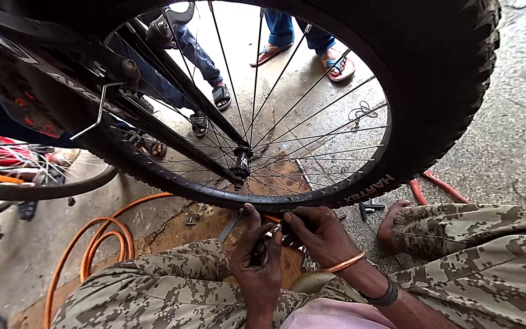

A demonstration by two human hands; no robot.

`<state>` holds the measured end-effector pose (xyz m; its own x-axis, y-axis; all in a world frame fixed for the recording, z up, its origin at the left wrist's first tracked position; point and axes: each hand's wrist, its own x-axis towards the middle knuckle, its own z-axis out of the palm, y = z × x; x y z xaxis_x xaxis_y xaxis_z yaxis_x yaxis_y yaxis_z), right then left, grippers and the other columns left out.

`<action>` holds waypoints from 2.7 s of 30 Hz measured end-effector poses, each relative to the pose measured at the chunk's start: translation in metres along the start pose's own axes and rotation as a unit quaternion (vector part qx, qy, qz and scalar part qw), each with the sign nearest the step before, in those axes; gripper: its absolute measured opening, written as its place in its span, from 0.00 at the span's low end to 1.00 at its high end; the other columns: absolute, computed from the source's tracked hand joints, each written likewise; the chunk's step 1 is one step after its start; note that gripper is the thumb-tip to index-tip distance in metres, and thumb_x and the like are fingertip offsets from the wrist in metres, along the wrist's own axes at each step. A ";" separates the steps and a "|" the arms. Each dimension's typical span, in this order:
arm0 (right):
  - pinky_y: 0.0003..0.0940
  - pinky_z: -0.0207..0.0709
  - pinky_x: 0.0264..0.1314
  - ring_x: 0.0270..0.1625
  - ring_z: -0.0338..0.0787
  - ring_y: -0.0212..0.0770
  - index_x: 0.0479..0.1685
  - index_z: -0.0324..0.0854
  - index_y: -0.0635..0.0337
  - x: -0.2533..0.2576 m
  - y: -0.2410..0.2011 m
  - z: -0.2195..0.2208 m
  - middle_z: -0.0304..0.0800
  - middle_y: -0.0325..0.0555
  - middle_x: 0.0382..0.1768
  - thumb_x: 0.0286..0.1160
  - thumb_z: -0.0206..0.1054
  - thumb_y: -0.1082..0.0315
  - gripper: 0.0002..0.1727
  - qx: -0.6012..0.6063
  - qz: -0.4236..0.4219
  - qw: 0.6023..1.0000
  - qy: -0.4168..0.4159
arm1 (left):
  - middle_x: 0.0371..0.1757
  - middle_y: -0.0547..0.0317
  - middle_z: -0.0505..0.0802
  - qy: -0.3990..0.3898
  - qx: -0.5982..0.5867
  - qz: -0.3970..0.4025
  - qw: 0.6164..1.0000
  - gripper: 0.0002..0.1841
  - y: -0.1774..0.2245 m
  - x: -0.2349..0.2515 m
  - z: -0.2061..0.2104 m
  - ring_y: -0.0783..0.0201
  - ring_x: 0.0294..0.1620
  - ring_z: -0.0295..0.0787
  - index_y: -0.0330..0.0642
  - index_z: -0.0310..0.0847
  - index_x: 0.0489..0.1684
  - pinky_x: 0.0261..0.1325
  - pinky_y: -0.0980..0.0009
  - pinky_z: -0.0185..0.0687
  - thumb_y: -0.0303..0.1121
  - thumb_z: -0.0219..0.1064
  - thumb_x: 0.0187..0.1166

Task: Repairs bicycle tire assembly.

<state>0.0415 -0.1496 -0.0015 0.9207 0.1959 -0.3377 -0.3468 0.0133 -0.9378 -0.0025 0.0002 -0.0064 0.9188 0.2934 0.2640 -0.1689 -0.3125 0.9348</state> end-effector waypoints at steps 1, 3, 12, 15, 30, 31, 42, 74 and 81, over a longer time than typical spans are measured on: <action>0.33 0.94 0.34 0.27 0.95 0.39 0.33 0.88 0.56 0.000 -0.001 0.000 0.95 0.42 0.27 0.86 0.63 0.63 0.14 0.001 -0.005 1.000 0.000 | 0.26 0.65 0.86 0.000 0.025 0.015 1.000 0.10 -0.001 0.000 0.001 0.80 0.19 0.69 0.34 0.94 0.43 0.19 0.85 0.65 0.30 0.78 0.69; 0.33 0.94 0.34 0.27 0.96 0.39 0.33 0.88 0.57 -0.002 -0.002 0.000 0.95 0.43 0.27 0.86 0.63 0.62 0.14 0.005 -0.028 1.000 -0.001 | 0.29 0.63 0.88 0.003 0.069 0.043 0.997 0.10 -0.002 -0.001 0.001 0.80 0.21 0.72 0.35 0.95 0.42 0.21 0.85 0.68 0.29 0.78 0.67; 0.31 0.94 0.42 0.36 0.96 0.37 0.54 0.87 0.66 -0.008 -0.002 0.004 0.95 0.45 0.38 0.88 0.62 0.65 0.14 0.068 -0.228 0.970 -0.046 | 0.25 0.64 0.81 0.069 0.169 0.189 0.965 0.07 0.010 0.004 -0.008 0.83 0.24 0.73 0.34 0.95 0.37 0.27 0.91 0.70 0.29 0.77 0.69; 0.31 0.93 0.43 0.38 0.95 0.35 0.56 0.86 0.70 -0.010 -0.003 0.007 0.95 0.46 0.39 0.88 0.63 0.65 0.15 0.085 -0.280 0.954 -0.058 | 0.25 0.64 0.79 0.090 0.184 0.229 0.952 0.06 0.016 0.007 -0.014 0.83 0.24 0.73 0.34 0.93 0.36 0.29 0.92 0.71 0.29 0.77 0.70; 0.32 0.87 0.42 0.36 0.94 0.38 0.47 0.89 0.72 -0.002 -0.080 0.012 0.95 0.58 0.36 0.80 0.67 0.67 0.14 -0.127 -0.412 0.902 0.032 | 0.25 0.58 0.86 0.071 0.188 0.278 0.940 0.06 0.069 0.051 -0.032 0.75 0.25 0.79 0.37 0.94 0.38 0.34 0.85 0.78 0.31 0.77 0.73; 0.31 0.87 0.42 0.35 0.93 0.37 0.46 0.89 0.71 0.002 -0.091 0.015 0.95 0.56 0.35 0.80 0.67 0.67 0.13 -0.120 -0.422 0.898 0.039 | 0.25 0.58 0.87 0.070 0.200 0.290 0.933 0.06 0.080 0.061 -0.034 0.75 0.25 0.80 0.38 0.94 0.38 0.34 0.85 0.78 0.32 0.77 0.73; 0.38 0.95 0.33 0.29 0.96 0.39 0.41 0.90 0.63 0.101 -0.191 0.062 0.95 0.43 0.29 0.80 0.66 0.69 0.08 0.081 -0.425 0.893 0.129 | 0.26 0.71 0.88 0.083 0.317 0.356 0.875 0.12 0.179 0.198 -0.077 0.79 0.21 0.78 0.51 0.96 0.42 0.22 0.78 0.77 0.45 0.71 0.75; 0.35 0.91 0.40 0.32 0.93 0.36 0.41 0.93 0.61 0.134 -0.221 0.100 0.94 0.43 0.29 0.78 0.69 0.72 0.07 0.048 -0.439 0.893 0.087 | 0.31 0.75 0.88 0.080 0.294 0.298 0.905 0.08 0.128 0.259 -0.088 0.78 0.24 0.80 0.56 0.94 0.36 0.25 0.76 0.80 0.45 0.72 0.72; 0.35 0.91 0.47 0.38 0.93 0.39 0.46 0.87 0.70 0.124 -0.224 0.104 0.93 0.50 0.35 0.88 0.55 0.73 0.14 0.267 -0.219 0.938 0.029 | 0.27 0.75 0.87 0.084 0.283 0.332 0.896 0.09 0.122 0.262 -0.088 0.81 0.21 0.75 0.53 0.92 0.29 0.22 0.81 0.74 0.43 0.70 0.73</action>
<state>0.2150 -0.0263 0.1753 0.9986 0.0032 0.0521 0.0409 0.5720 -0.8192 0.1860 0.1181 0.1976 0.6086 -0.0103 0.7934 -0.4066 -0.8626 0.3008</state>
